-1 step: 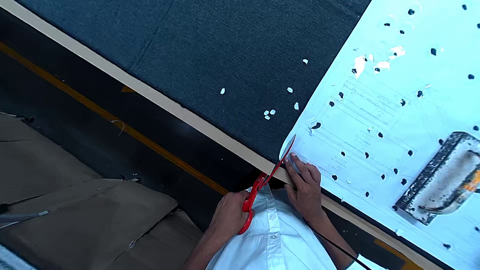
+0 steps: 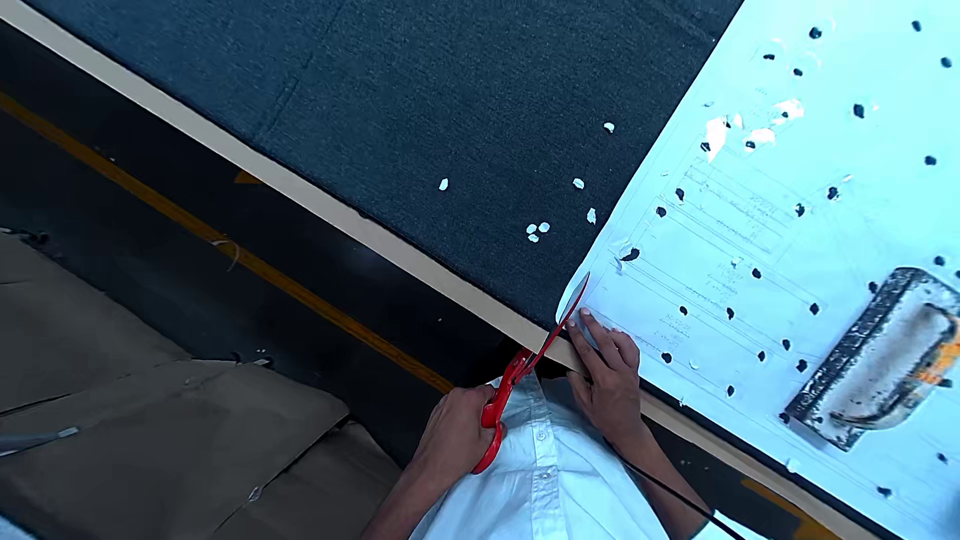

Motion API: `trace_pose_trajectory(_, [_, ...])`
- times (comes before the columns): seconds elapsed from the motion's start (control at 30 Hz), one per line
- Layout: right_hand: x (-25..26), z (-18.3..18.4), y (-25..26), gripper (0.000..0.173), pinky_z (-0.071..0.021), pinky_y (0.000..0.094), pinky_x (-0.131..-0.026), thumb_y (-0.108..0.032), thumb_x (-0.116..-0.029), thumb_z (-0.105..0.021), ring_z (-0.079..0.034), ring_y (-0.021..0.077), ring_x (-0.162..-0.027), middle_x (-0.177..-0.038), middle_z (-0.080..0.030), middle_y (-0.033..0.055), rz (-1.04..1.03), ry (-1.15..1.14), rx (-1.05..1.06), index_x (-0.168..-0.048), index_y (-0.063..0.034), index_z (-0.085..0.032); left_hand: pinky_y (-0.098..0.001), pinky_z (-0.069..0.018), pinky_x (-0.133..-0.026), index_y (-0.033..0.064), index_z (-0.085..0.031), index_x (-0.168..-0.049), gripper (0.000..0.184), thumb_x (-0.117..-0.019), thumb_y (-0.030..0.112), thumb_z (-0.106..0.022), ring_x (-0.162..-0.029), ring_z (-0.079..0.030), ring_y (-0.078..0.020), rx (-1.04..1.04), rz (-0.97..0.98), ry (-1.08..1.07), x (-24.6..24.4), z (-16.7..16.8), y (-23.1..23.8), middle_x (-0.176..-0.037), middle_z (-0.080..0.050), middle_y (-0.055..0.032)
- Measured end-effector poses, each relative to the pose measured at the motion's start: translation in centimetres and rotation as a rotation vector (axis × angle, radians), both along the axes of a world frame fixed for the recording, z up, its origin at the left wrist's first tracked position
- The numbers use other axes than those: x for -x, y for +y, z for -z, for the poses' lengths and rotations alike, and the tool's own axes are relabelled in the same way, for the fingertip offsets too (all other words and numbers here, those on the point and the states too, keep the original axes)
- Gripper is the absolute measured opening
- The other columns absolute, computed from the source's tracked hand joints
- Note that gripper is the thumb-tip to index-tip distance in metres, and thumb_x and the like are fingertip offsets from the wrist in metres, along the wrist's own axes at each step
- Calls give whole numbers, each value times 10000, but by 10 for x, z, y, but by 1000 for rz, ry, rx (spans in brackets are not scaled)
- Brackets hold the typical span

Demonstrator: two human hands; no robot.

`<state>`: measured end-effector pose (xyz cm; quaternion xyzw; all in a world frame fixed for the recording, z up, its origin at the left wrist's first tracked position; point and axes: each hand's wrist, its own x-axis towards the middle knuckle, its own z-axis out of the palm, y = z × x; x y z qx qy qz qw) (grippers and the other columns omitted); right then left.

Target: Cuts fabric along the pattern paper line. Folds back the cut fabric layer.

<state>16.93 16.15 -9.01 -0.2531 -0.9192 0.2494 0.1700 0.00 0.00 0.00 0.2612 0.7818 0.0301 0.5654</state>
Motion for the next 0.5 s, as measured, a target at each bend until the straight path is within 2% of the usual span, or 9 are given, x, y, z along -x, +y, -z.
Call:
trace_pose_trajectory(0.07, [0, 1, 1, 497, -336, 459, -1128, -271, -953, -574, -544, 234, -1303, -1576, -477, 29, -2, -6, -10, -1444, -208, -619, -509, -536, -915, 25, -723, -1104, 245, -930, 189, -676, -985, -697, -318, 6, 15, -18, 4, -2, 3, -1005, -730, -149])
trace_pose_trajectory(0.3, [-1, -10, 1, 473, -351, 464, -1115, -236, -898, -617, -566, 235, -1274, -1534, -522, 64, -23, -46, 53, -1363, -179, -685, -528, -517, -940, 12, -678, -1191, 310, -933, 182, -696, -1066, -674, -354, 69, 77, -2, 8, -16, 23, -1089, -712, -174])
trace_pose_trajectory(0.5, [-3, -15, 14, 526, -405, 445, -1024, -326, -871, -645, -580, 203, -1225, -1541, -515, 42, -95, -75, 99, -1382, -202, -670, -519, -532, -879, 26, -703, -1089, 230, -917, 178, -710, -972, -691, -338, 69, 51, 53, 5, -9, 26, -985, -719, -149])
